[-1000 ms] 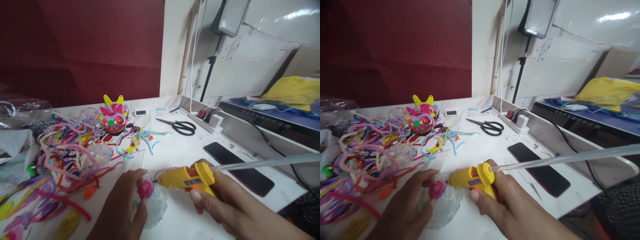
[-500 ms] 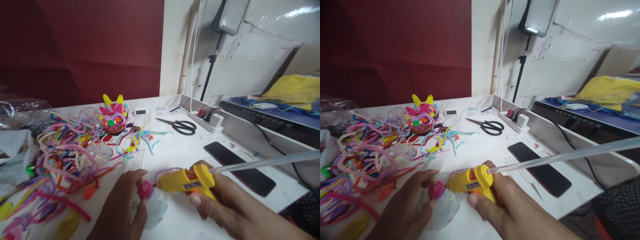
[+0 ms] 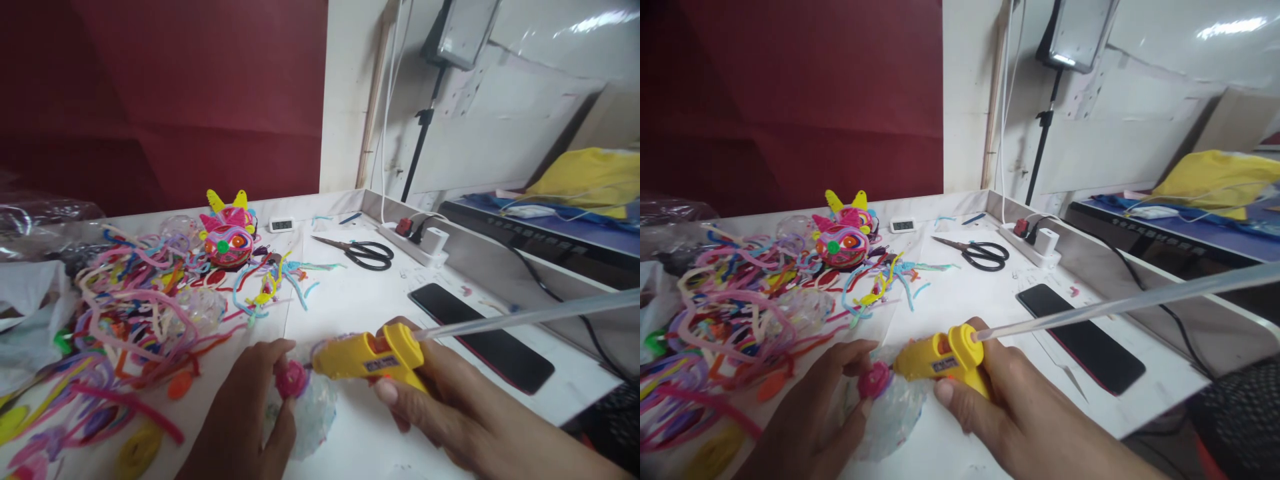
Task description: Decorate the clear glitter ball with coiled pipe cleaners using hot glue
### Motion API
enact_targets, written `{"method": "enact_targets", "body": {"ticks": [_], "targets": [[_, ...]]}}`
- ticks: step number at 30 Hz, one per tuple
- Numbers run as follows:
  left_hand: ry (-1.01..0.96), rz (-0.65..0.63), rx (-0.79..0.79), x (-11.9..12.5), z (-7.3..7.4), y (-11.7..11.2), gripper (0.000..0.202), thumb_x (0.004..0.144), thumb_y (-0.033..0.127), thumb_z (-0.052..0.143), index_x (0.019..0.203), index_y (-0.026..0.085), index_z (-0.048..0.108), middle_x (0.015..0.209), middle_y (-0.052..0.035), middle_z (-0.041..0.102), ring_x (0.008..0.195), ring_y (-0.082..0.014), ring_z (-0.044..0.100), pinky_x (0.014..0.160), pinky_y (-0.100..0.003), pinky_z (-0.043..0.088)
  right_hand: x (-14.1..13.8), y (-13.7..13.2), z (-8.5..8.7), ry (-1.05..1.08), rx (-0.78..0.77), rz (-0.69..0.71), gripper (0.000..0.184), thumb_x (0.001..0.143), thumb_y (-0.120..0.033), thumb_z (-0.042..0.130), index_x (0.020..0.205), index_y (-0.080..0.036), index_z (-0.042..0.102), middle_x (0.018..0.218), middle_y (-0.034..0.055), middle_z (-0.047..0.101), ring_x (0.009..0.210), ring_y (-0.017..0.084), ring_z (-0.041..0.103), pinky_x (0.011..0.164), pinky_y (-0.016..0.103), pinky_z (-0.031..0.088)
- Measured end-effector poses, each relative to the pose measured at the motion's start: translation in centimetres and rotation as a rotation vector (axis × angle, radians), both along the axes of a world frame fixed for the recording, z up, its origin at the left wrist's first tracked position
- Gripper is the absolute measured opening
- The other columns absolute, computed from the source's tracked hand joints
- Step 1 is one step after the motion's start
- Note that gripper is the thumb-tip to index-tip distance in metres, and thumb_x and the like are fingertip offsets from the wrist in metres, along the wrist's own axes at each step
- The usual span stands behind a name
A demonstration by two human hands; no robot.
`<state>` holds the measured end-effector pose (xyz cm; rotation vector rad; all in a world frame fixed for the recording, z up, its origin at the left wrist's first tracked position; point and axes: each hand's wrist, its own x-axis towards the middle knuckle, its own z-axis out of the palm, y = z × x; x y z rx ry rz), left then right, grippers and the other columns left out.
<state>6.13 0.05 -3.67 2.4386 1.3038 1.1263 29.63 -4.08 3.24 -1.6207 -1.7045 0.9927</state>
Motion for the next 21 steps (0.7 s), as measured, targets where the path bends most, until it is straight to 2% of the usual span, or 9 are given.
{"method": "enact_targets", "body": {"ticks": [3,7,12,16,19,21], "targets": [[-0.005,0.005,-0.015,0.0,-0.1,0.0,0.041,0.086,0.021,0.045,0.126,0.030,0.046,0.106,-0.0022,0.061,0.099,-0.0217,0.062,0.090,-0.035,0.052,0.1,-0.6,0.0,0.037,0.000,-0.042,0.041,0.084,-0.064,0.053,0.086,-0.024,0.062,0.070,-0.0003,0.061,0.065,0.016,0.058,0.061,0.024,0.051],[-0.002,0.009,-0.035,-0.1,-0.2,0.0,0.042,0.085,0.020,0.046,0.126,0.031,0.045,0.107,-0.0020,0.061,0.099,-0.0216,0.062,0.090,-0.035,0.052,0.2,-0.6,-0.2,0.102,-0.040,-0.032,0.045,0.083,-0.067,0.053,0.080,-0.023,0.061,0.077,0.0008,0.061,0.071,0.016,0.058,0.064,0.024,0.050],[0.011,0.000,-0.022,-0.2,-0.3,0.0,0.042,0.086,0.019,0.045,0.126,0.030,0.044,0.106,-0.0026,0.061,0.099,-0.0214,0.062,0.091,-0.035,0.052,0.8,-0.6,-1.2,0.279,-0.209,-0.038,0.053,0.082,-0.072,0.053,0.087,-0.020,0.062,0.068,-0.0025,0.052,0.057,0.010,0.046,0.049,0.021,0.036],[0.015,0.003,-0.013,-0.1,-0.2,0.0,0.041,0.087,0.021,0.044,0.127,0.031,0.044,0.106,-0.0021,0.061,0.099,-0.0211,0.062,0.092,-0.035,0.051,1.6,-1.0,-1.9,0.415,-0.252,-0.088,0.055,0.077,-0.073,0.059,0.087,-0.019,0.059,0.060,-0.0037,0.055,0.050,0.007,0.043,0.048,0.021,0.030],[0.009,-0.013,-0.017,-0.1,-0.1,0.0,0.042,0.087,0.021,0.045,0.128,0.031,0.044,0.106,-0.0022,0.061,0.099,-0.0214,0.062,0.090,-0.035,0.051,2.4,-1.2,-2.1,0.441,-0.270,-0.107,0.056,0.072,-0.073,0.064,0.084,-0.019,0.059,0.066,-0.0021,0.058,0.050,0.007,0.043,0.046,0.020,0.029],[0.003,-0.020,-0.022,-0.1,-0.2,0.0,0.043,0.086,0.019,0.044,0.127,0.031,0.043,0.105,-0.0016,0.060,0.098,-0.0210,0.062,0.088,-0.034,0.051,2.9,-1.3,-2.1,0.457,-0.278,-0.094,0.056,0.069,-0.071,0.069,0.089,-0.019,0.061,0.071,-0.0014,0.058,0.055,0.008,0.045,0.047,0.019,0.030]]}}
